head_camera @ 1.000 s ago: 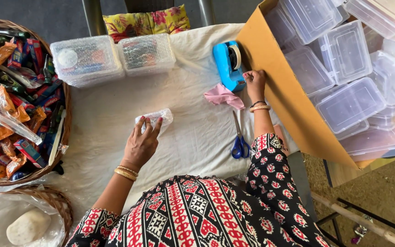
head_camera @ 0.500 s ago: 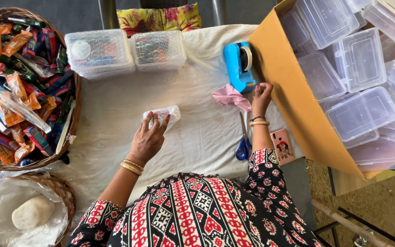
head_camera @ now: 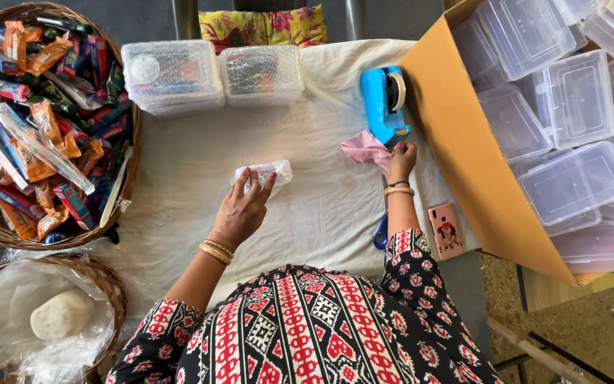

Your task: Packing various small items into bubble wrap and plastic bags for shipping.

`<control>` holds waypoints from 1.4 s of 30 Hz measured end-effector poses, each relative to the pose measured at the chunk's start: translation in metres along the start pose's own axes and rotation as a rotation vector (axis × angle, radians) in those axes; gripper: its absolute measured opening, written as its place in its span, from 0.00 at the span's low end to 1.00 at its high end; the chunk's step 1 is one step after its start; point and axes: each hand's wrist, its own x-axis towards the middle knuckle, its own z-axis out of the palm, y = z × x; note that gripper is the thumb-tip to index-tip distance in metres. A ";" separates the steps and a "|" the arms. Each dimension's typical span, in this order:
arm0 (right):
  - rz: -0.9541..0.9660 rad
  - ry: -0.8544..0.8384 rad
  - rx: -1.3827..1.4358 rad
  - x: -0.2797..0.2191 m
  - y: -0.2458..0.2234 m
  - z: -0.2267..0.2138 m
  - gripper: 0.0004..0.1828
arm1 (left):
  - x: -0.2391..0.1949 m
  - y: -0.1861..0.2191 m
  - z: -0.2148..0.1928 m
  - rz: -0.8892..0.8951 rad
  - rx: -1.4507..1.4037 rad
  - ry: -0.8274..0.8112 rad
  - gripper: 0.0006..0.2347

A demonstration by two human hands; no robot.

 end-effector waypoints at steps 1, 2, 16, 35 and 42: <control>0.000 0.000 -0.001 -0.009 0.009 -0.002 0.07 | 0.000 0.001 0.000 0.000 -0.001 0.000 0.30; -0.176 0.025 -0.149 -0.018 0.017 -0.004 0.07 | 0.000 0.002 0.000 0.002 -0.004 0.004 0.30; -0.224 -0.838 -0.169 -0.303 -0.251 0.117 0.09 | 0.002 0.003 0.000 0.023 -0.002 0.052 0.30; -0.328 -0.841 -0.416 -0.282 -0.244 0.129 0.21 | -0.001 0.005 0.011 0.028 0.001 0.072 0.30; -0.078 -1.015 -0.272 -0.268 -0.222 0.120 0.17 | 0.000 0.006 0.010 0.017 0.014 0.062 0.29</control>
